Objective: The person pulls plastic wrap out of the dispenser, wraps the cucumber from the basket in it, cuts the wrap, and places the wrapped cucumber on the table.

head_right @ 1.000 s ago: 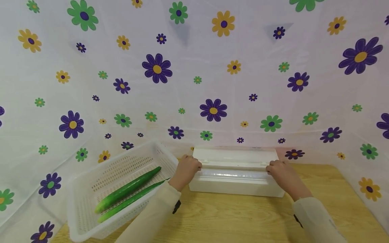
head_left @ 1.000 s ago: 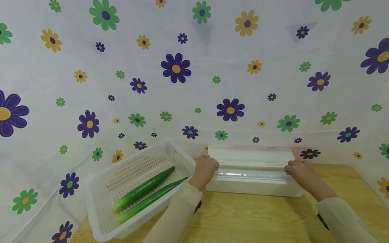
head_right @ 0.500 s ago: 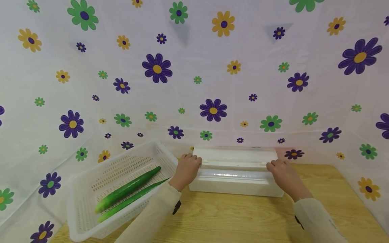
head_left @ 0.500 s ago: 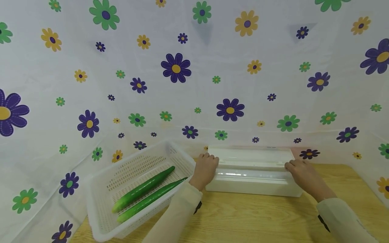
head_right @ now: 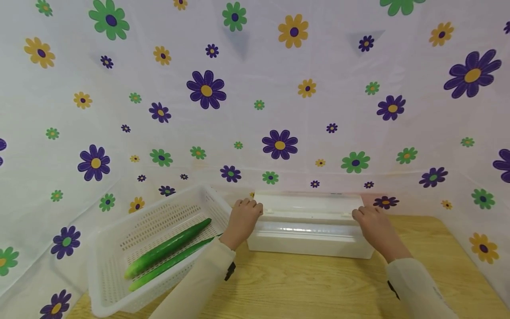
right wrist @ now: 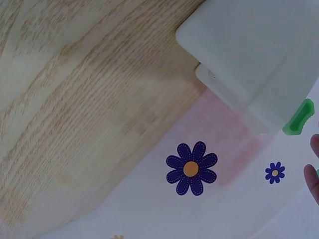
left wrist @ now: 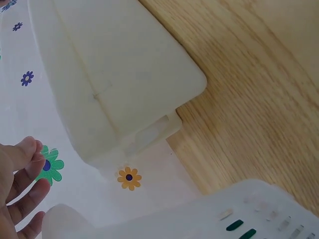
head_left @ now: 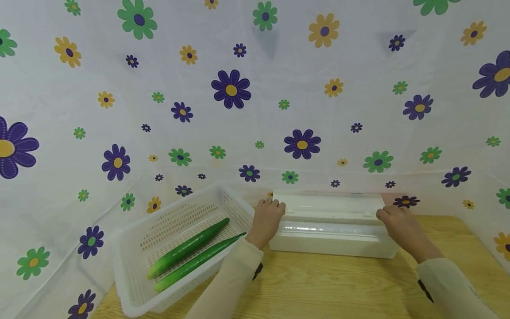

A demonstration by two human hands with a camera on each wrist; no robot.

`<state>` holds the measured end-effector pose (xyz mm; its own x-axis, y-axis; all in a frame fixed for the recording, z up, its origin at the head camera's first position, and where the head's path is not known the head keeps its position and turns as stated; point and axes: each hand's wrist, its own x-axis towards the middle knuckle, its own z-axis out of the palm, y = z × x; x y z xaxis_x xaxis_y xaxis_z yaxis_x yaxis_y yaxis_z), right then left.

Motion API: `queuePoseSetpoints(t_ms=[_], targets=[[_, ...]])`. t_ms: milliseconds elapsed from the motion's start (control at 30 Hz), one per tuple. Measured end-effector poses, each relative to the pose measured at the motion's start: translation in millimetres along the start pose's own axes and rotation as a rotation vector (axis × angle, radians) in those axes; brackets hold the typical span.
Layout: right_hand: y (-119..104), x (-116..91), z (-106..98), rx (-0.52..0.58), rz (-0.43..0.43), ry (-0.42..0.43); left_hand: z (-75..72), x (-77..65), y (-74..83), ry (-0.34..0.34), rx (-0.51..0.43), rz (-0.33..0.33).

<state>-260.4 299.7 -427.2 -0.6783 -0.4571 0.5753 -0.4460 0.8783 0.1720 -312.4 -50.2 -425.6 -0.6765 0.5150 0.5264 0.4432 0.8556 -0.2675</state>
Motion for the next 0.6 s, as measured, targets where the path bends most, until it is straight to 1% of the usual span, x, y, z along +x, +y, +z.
queuePoseSetpoints(t_ms=[167,267,367,433,600], targets=[[1.8,-0.2,0.5,-0.002,-0.026,0.062,-0.7,1.7,-0.4,0.013,0.0,-0.016],[2.3,0.6,-1.5,0.0,-0.024,0.07,0.3,2.8,-0.9,0.033,0.011,-0.017],[2.8,2.1,-4.1,0.0,-0.032,0.088,0.5,3.5,-1.1,0.039,0.017,-0.016],[3.1,3.3,-5.7,-0.003,-0.04,0.101,-0.3,3.8,-1.1,0.033,0.012,-0.015],[4.4,5.3,-8.4,-0.009,-0.051,0.117,-4.0,4.4,-1.6,0.043,-0.009,-0.004]])
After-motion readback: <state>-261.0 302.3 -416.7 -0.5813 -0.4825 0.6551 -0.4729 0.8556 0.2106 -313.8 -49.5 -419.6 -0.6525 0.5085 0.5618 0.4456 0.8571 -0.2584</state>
